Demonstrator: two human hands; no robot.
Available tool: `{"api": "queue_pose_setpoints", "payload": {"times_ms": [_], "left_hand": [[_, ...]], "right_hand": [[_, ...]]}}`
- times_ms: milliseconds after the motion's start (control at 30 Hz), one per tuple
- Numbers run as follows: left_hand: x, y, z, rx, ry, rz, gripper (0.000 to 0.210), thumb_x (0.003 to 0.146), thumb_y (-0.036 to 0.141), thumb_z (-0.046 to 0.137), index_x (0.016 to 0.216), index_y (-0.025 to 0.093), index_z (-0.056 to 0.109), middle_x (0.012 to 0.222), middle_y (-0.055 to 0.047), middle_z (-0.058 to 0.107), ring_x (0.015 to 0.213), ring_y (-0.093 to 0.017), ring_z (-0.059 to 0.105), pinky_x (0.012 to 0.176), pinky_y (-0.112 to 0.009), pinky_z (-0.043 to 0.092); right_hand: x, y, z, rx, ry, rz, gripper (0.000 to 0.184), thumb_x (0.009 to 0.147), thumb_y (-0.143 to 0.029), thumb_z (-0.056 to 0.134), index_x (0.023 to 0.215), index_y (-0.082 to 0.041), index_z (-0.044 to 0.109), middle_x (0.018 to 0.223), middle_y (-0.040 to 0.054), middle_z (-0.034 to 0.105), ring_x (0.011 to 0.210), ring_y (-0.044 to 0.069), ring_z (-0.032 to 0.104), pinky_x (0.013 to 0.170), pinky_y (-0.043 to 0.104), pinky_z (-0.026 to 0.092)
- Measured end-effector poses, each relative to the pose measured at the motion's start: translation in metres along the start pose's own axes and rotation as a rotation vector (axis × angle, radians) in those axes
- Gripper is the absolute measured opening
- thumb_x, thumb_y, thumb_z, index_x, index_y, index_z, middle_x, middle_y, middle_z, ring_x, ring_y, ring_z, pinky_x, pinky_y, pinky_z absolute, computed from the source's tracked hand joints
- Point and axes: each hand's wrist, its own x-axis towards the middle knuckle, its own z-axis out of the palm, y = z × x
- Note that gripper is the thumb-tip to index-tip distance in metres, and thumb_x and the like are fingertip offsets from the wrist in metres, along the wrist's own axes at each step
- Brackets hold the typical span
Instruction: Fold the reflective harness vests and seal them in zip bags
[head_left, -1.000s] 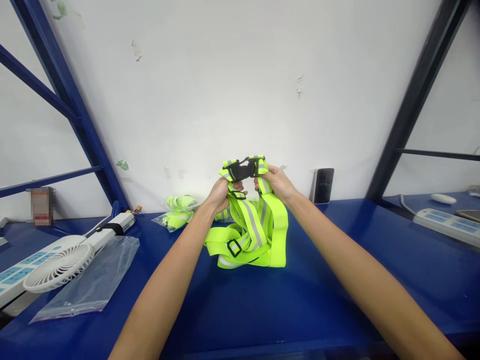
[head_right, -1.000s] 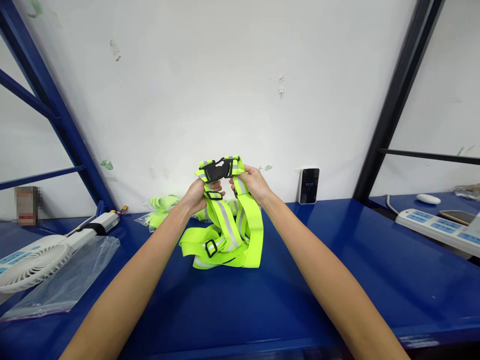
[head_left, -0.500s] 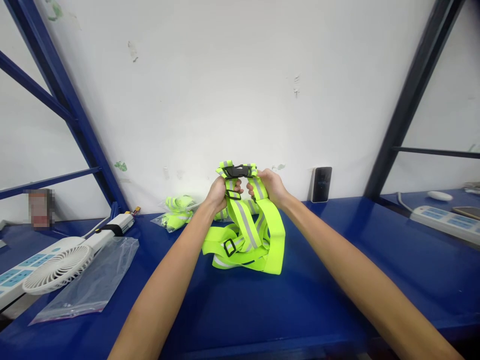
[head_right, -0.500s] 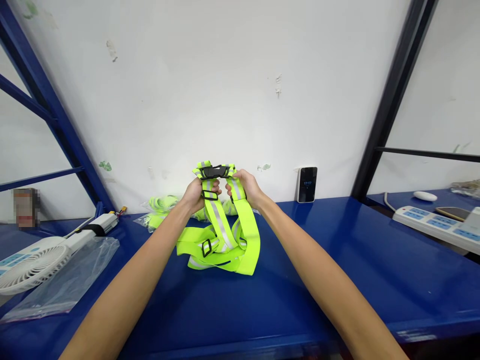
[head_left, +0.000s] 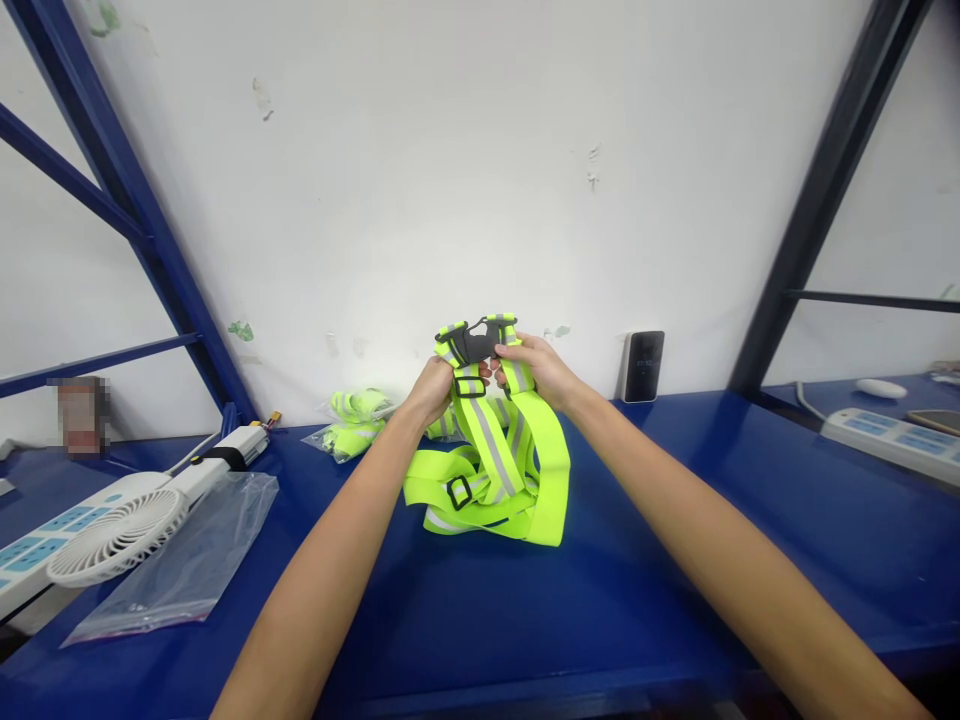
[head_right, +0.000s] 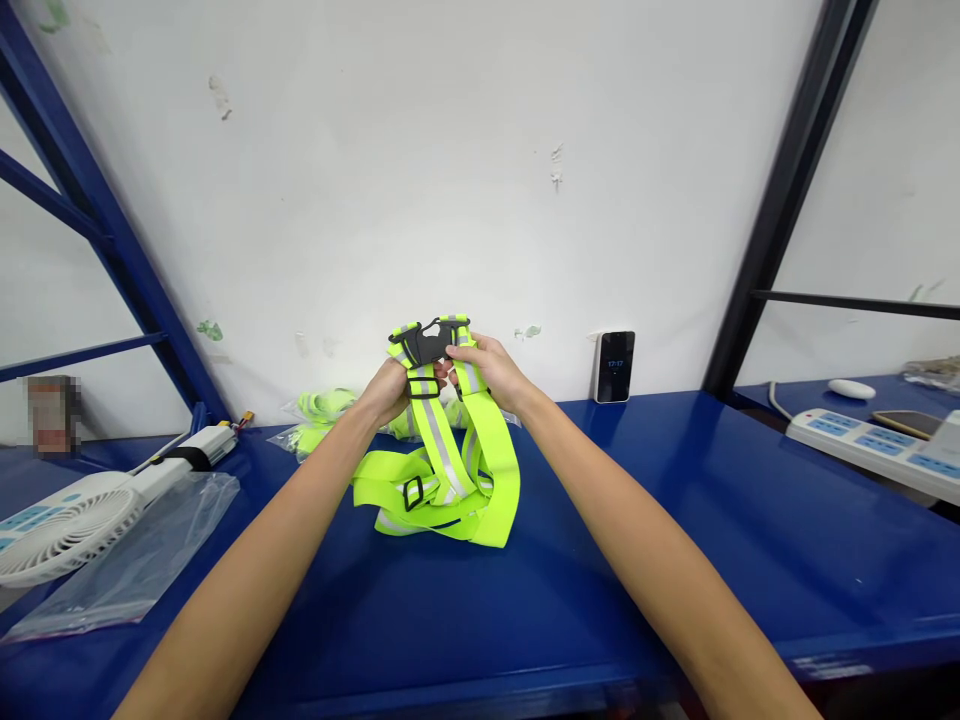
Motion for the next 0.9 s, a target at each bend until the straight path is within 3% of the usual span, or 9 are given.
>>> {"api": "queue_pose_setpoints", "payload": {"times_ms": [167, 333, 467, 633, 767, 833, 900], "left_hand": [[-0.003, 0.006, 0.001, -0.146, -0.101, -0.019, 0.023, 0.081, 0.026, 0.070, 0.099, 0.011, 0.069, 0.071, -0.006, 0.072, 0.065, -0.018, 0.071, 0.068, -0.029, 0.058], [-0.008, 0.009, -0.005, -0.203, -0.184, -0.014, 0.034, 0.081, 0.027, 0.066, 0.113, 0.014, 0.067, 0.073, -0.005, 0.072, 0.066, -0.020, 0.072, 0.068, -0.033, 0.060], [-0.011, 0.013, -0.006, -0.208, -0.229, 0.019, 0.040, 0.078, 0.028, 0.071, 0.116, 0.016, 0.066, 0.079, -0.006, 0.073, 0.074, -0.022, 0.072, 0.076, -0.037, 0.060], [-0.009, 0.012, -0.013, -0.102, -0.198, 0.121, 0.066, 0.063, 0.018, 0.085, 0.125, 0.022, 0.063, 0.079, 0.001, 0.071, 0.071, -0.014, 0.067, 0.085, -0.036, 0.059], [-0.008, 0.013, -0.012, 0.064, -0.177, 0.163, 0.089, 0.068, 0.019, 0.084, 0.147, 0.026, 0.043, 0.066, 0.009, 0.058, 0.050, -0.005, 0.051, 0.078, -0.034, 0.062], [-0.010, 0.014, -0.005, 0.139, -0.120, 0.230, 0.097, 0.072, 0.026, 0.083, 0.153, 0.031, 0.030, 0.078, 0.006, 0.063, 0.050, -0.006, 0.054, 0.071, -0.034, 0.063], [-0.012, 0.015, 0.003, 0.209, -0.069, 0.314, 0.098, 0.077, 0.034, 0.081, 0.156, 0.037, 0.022, 0.105, -0.004, 0.067, 0.063, -0.012, 0.065, 0.066, -0.033, 0.063]], "right_hand": [[-0.002, -0.004, 0.005, 0.029, -0.062, 0.004, 0.031, 0.074, -0.034, 0.079, 0.090, -0.016, 0.059, 0.067, 0.0003, 0.064, 0.053, 0.012, 0.059, 0.052, 0.024, 0.051], [-0.003, -0.002, 0.011, -0.085, -0.103, -0.058, 0.027, 0.088, -0.042, 0.067, 0.094, -0.017, 0.061, 0.070, 0.0025, 0.068, 0.058, 0.016, 0.064, 0.057, 0.028, 0.054], [-0.002, -0.003, 0.010, -0.147, -0.121, -0.115, 0.030, 0.090, -0.047, 0.063, 0.091, -0.017, 0.061, 0.072, 0.0022, 0.068, 0.062, 0.016, 0.065, 0.063, 0.029, 0.055], [-0.003, -0.010, 0.008, -0.166, -0.085, -0.160, 0.029, 0.090, -0.044, 0.064, 0.085, -0.016, 0.059, 0.067, 0.0002, 0.064, 0.057, 0.013, 0.062, 0.055, 0.024, 0.050], [-0.004, -0.015, 0.009, -0.049, -0.025, -0.090, 0.021, 0.096, -0.034, 0.057, 0.086, -0.016, 0.056, 0.064, 0.0001, 0.063, 0.050, 0.012, 0.058, 0.046, 0.021, 0.046], [-0.004, -0.016, 0.011, 0.026, 0.028, -0.044, 0.020, 0.099, -0.029, 0.052, 0.084, -0.016, 0.054, 0.064, 0.0004, 0.063, 0.049, 0.011, 0.058, 0.046, 0.021, 0.046], [-0.004, -0.017, 0.012, 0.124, 0.070, 0.019, 0.022, 0.102, -0.027, 0.047, 0.083, -0.016, 0.052, 0.062, 0.0000, 0.061, 0.048, 0.011, 0.057, 0.046, 0.022, 0.047]]}}
